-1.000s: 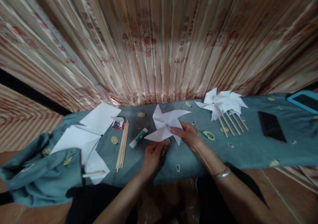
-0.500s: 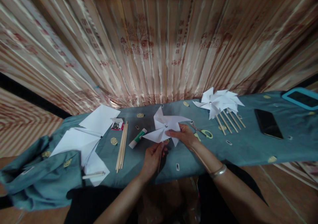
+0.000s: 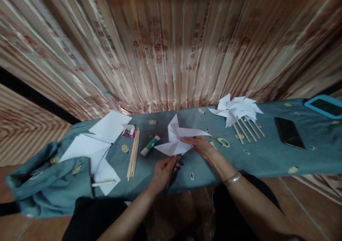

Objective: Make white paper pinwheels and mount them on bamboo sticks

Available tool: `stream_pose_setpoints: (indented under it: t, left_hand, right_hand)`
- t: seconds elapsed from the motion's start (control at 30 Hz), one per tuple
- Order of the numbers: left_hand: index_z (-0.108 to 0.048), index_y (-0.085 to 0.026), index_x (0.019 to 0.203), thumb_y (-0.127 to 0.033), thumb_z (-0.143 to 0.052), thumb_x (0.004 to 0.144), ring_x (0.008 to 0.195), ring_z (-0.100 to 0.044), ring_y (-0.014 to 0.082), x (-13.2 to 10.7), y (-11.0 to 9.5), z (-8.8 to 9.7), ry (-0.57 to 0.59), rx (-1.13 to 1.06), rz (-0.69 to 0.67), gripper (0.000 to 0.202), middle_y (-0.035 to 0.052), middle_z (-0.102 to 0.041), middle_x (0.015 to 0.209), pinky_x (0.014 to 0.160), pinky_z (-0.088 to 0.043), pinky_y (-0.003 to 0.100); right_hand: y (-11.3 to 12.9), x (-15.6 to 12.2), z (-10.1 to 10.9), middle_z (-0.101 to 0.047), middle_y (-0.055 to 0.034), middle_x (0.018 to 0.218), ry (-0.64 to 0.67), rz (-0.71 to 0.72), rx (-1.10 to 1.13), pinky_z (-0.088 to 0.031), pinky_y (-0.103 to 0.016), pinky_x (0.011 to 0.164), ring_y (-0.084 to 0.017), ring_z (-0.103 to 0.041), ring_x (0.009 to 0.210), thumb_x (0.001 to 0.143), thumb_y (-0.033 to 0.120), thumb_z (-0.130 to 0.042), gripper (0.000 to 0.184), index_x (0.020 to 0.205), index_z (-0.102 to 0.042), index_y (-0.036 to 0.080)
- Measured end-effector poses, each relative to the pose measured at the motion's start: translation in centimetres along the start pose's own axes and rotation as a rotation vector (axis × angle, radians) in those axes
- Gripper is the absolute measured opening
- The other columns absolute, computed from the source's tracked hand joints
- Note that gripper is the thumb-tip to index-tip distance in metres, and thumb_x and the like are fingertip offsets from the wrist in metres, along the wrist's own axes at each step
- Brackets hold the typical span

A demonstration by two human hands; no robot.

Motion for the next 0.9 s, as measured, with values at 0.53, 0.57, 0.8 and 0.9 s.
stream_pose_setpoints:
  t: [0.53, 0.57, 0.8, 0.9]
  left_hand:
    - [-0.078, -0.014, 0.082, -0.062, -0.077, 0.058, 0.055, -0.052, 0.0106, 0.3, 0.0, 0.2, 0.004, -0.034, -0.012, 0.053, 0.0050, -0.065, 0.064, 0.056, -0.041, 0.023]
    - [-0.078, -0.014, 0.081, -0.062, -0.077, 0.058, 0.055, -0.052, 0.0106, 0.3, -0.2, 0.2, -0.004, -0.039, -0.018, 0.054, 0.0051, -0.065, 0.064, 0.056, -0.041, 0.023]
    - [-0.078, -0.013, 0.082, -0.061, -0.076, 0.060, 0.053, -0.050, 0.0100, 0.5, -0.9, 0.0, -0.020, -0.026, -0.036, 0.053, 0.0052, -0.064, 0.063, 0.054, -0.040, 0.023]
    - [-0.078, -0.013, 0.082, -0.060, -0.078, 0.058, 0.052, -0.050, 0.0092, 0.5, -0.6, -0.1, -0.022, -0.045, -0.016, 0.053, 0.0049, -0.064, 0.063, 0.053, -0.040, 0.022]
  right_hand:
    - [-1.2, 0.0, -0.9, -0.076, -0.0072, 0.076, 0.044, -0.066, 0.039, -0.054, -0.034, 0.073, -0.021, -0.069, 0.072, 0.048, 0.028, -0.088, 0.033, 0.075, -0.075, 0.014]
    - [-1.3, 0.0, -1.1, -0.076, -0.0061, 0.074, 0.055, -0.071, 0.044, -0.054, -0.032, 0.070, -0.020, -0.068, 0.069, 0.047, 0.029, -0.089, 0.034, 0.074, -0.075, 0.014]
    - [-1.1, 0.1, -1.2, -0.075, -0.0055, 0.070, 0.074, -0.043, 0.019, -0.053, -0.029, 0.062, -0.017, -0.066, 0.061, 0.047, 0.032, -0.089, 0.033, 0.070, -0.074, 0.014]
    - [-1.4, 0.2, -0.6, -0.075, -0.0050, 0.068, 0.040, -0.053, -0.010, -0.053, -0.030, 0.061, -0.019, -0.067, 0.061, 0.045, 0.031, -0.090, 0.033, 0.070, -0.075, 0.015]
Point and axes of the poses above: each hand's wrist, its own x-axis towards the middle knuckle, its own z-axis out of the back of the hand, y = z × x, the point moved 10 cm from there along x, towards the middle knuckle
